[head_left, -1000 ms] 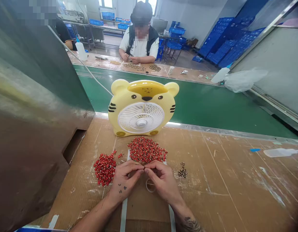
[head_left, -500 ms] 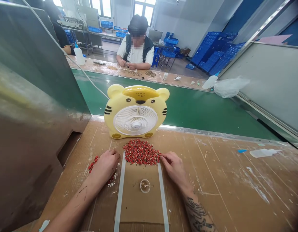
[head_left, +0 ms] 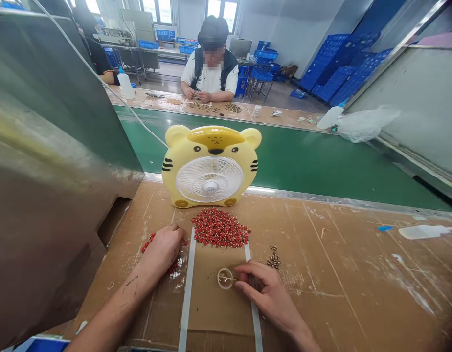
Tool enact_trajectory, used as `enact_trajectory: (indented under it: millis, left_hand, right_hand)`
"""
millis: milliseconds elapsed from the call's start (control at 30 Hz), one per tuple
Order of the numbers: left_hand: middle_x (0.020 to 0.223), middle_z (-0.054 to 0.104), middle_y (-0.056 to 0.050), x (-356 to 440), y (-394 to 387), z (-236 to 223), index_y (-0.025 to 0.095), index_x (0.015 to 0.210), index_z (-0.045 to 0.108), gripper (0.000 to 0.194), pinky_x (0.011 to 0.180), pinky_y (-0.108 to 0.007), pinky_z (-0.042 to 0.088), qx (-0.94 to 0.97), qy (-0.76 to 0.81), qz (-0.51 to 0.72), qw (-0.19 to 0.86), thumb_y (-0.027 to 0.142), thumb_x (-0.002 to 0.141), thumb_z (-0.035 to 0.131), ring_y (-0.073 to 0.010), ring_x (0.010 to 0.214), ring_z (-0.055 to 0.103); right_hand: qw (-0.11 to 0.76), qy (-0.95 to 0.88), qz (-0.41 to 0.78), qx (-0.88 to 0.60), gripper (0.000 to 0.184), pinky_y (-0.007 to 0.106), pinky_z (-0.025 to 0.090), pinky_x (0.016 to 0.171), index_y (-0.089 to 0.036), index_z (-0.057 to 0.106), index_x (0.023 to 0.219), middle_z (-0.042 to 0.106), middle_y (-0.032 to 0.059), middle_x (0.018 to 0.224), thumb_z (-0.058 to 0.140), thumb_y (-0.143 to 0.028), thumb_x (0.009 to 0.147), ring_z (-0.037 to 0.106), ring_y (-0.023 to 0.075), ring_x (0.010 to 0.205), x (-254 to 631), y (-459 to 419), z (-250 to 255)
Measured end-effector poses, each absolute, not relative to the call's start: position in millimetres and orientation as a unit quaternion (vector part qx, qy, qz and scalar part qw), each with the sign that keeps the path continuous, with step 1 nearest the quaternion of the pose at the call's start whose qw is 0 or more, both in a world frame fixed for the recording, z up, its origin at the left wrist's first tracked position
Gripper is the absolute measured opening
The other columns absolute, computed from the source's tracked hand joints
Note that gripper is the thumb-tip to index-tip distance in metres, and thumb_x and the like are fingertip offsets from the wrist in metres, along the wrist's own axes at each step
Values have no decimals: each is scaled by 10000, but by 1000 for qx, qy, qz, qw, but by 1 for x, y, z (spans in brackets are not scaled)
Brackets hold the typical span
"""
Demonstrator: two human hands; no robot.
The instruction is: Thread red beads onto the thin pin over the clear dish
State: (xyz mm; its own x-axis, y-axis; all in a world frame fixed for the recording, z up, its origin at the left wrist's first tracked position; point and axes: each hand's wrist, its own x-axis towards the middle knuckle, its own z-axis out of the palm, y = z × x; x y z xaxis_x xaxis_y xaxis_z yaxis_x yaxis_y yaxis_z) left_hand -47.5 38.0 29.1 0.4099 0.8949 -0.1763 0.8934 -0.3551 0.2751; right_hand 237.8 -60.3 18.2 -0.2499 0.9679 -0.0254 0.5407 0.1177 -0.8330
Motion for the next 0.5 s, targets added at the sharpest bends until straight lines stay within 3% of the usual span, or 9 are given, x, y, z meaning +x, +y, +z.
enact_trajectory:
  millis: [167, 300, 500]
  left_hand:
    - [992, 735, -104, -59, 30, 30, 179, 913, 736, 260, 840, -309, 490, 791, 510, 177, 288, 104, 885, 489, -217, 925, 670]
    - [1020, 739, -90, -53, 18, 37, 176, 888, 765, 167, 827, -288, 523, 666, 483, 302, 482, 149, 802, 624, -203, 933, 681]
    - [729, 722, -22, -21, 12, 33, 154, 777, 761, 130, 650, -219, 491, 481, 453, 325, 676, 200, 660, 797, -132, 666, 640]
  right_hand:
    - [297, -707, 387, -512, 171, 264, 470, 673, -209, 742, 875, 696, 31, 803, 621, -310, 942, 639, 167, 732, 230, -60, 10]
    - [321, -744, 341, -476, 175, 249, 458, 650, -192, 722, 877, 676, 31, 779, 590, -265, 967, 618, 154, 716, 227, -58, 8]
    - [269, -855, 190, -400, 156, 282, 412, 636, -178, 673, 869, 635, 43, 750, 557, -187, 973, 552, 172, 696, 219, -53, 10]
